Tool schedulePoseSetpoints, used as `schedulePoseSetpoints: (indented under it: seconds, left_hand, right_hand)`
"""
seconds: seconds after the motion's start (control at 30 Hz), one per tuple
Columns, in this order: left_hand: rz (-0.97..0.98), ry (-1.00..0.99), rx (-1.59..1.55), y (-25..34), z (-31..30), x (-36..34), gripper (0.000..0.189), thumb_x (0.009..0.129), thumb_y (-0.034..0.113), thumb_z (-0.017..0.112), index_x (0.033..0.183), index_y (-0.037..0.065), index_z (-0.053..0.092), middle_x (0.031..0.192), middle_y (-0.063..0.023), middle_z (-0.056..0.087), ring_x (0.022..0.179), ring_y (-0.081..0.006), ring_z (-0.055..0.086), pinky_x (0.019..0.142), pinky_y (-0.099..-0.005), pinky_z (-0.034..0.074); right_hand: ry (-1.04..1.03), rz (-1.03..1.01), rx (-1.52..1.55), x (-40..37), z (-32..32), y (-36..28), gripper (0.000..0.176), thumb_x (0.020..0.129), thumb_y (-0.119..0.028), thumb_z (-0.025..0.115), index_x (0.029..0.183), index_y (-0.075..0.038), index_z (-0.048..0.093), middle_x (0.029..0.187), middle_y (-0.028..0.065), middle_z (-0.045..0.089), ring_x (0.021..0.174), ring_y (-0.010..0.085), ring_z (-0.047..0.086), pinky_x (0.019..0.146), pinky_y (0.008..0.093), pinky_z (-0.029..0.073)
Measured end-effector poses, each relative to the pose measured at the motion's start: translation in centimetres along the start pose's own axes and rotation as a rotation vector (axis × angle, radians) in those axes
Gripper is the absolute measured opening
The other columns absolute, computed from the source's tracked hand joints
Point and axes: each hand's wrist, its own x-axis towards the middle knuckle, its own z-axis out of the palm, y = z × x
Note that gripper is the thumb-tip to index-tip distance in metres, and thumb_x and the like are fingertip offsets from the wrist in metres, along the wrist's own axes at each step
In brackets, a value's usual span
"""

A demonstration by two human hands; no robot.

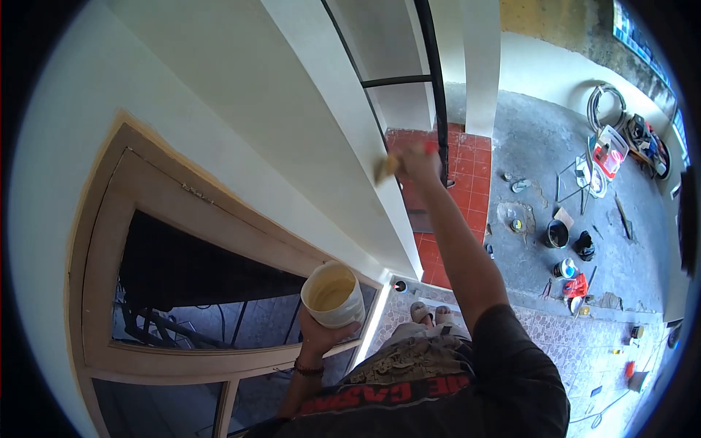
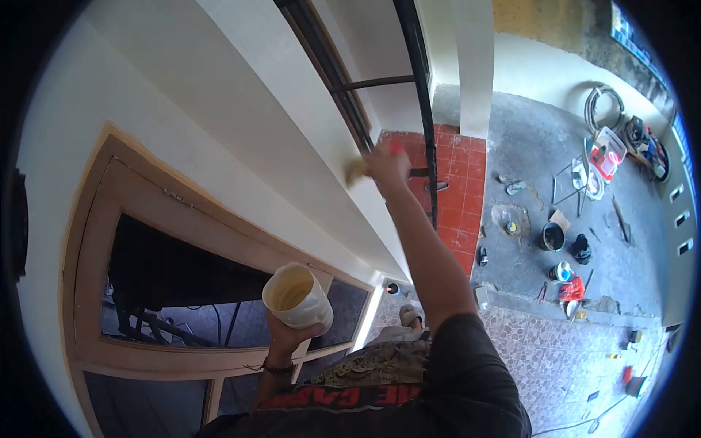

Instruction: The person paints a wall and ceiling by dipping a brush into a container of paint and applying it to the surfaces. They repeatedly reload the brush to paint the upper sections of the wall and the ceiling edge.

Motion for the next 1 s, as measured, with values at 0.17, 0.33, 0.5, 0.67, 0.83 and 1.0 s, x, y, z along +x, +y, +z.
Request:
schedulePoseSetpoints:
  seconds: [0.17,0.33,0.5,0.67,0.83,1.0]
  left_hand:
    - [-0.025,-0.013,-0.012,1.8,1.1,1.1,0.081,0.052,0.014,0.091,0.122,0.002,0.051,0.114,-0.0114,0.062,0.104,-0.0212,0.062,0.090,-0.0363,0.051]
    - [-0.072,-0.061,-0.009,1.4,2.0,2.2,0.080,0.052,0.014,0.091,0.120,0.001,0.052,0.114,-0.0115,0.063,0.103,-0.0212,0.062,0.090,-0.0361,0.051]
    - [-0.033,-0.072,0.051,2.3,2.1,3.5,0.082,0.049,0.012,0.091,0.121,0.002,0.053,0.113,-0.0095,0.063,0.101,-0.0211,0.063,0.088,-0.0370,0.053]
    - [-0.017,-0.070,0.025,1.7,1.8,3.8,0.082,0.050,0.012,0.091,0.122,0.002,0.052,0.113,-0.0096,0.062,0.102,-0.0211,0.062,0.089,-0.0369,0.053]
    - [-0.018,-0.021,-0.038,1.9,1.9,3.4,0.081,0.050,0.011,0.091,0.121,0.002,0.053,0.113,-0.0092,0.063,0.102,-0.0209,0.063,0.088,-0.0367,0.053]
    - [-0.039,-0.043,-0.046,2.6,2.4,3.6,0.074,0.053,0.014,0.091,0.117,0.002,0.055,0.112,-0.0109,0.064,0.102,-0.0203,0.064,0.088,-0.0353,0.052]
  right_hand:
    - [-0.127,-0.350,-0.016,-2.3,1.7,-14.6,0.042,0.080,-0.026,0.066,0.105,0.007,0.059,0.090,0.0215,0.064,0.087,0.0296,0.067,0.074,0.0360,0.056]
    - [-0.311,-0.274,0.943,-0.2,0.3,-8.1,0.027,0.085,-0.004,0.060,0.110,0.002,0.053,0.105,0.0189,0.058,0.088,0.0291,0.066,0.069,0.0379,0.060]
    - [-0.041,0.015,0.729,3.7,-2.8,8.5,0.031,0.084,-0.014,0.062,0.111,-0.001,0.054,0.102,0.0134,0.059,0.088,0.0276,0.065,0.069,0.0381,0.059]
    - [0.005,-0.792,-0.660,4.0,2.0,-3.0,0.012,0.079,-0.008,0.066,0.087,-0.001,0.062,0.080,0.0111,0.065,0.067,0.0195,0.067,0.058,0.0335,0.057]
    - [-0.242,-0.502,0.487,-5.1,2.3,-21.6,0.015,0.085,-0.011,0.061,0.087,0.004,0.060,0.084,0.0120,0.064,0.066,0.0206,0.066,0.061,0.0331,0.057]
    - [-0.392,-0.244,0.919,0.0,1.4,-8.4,0.023,0.085,-0.014,0.063,0.101,-0.004,0.051,0.091,0.0103,0.059,0.081,0.0209,0.063,0.072,0.0350,0.058]
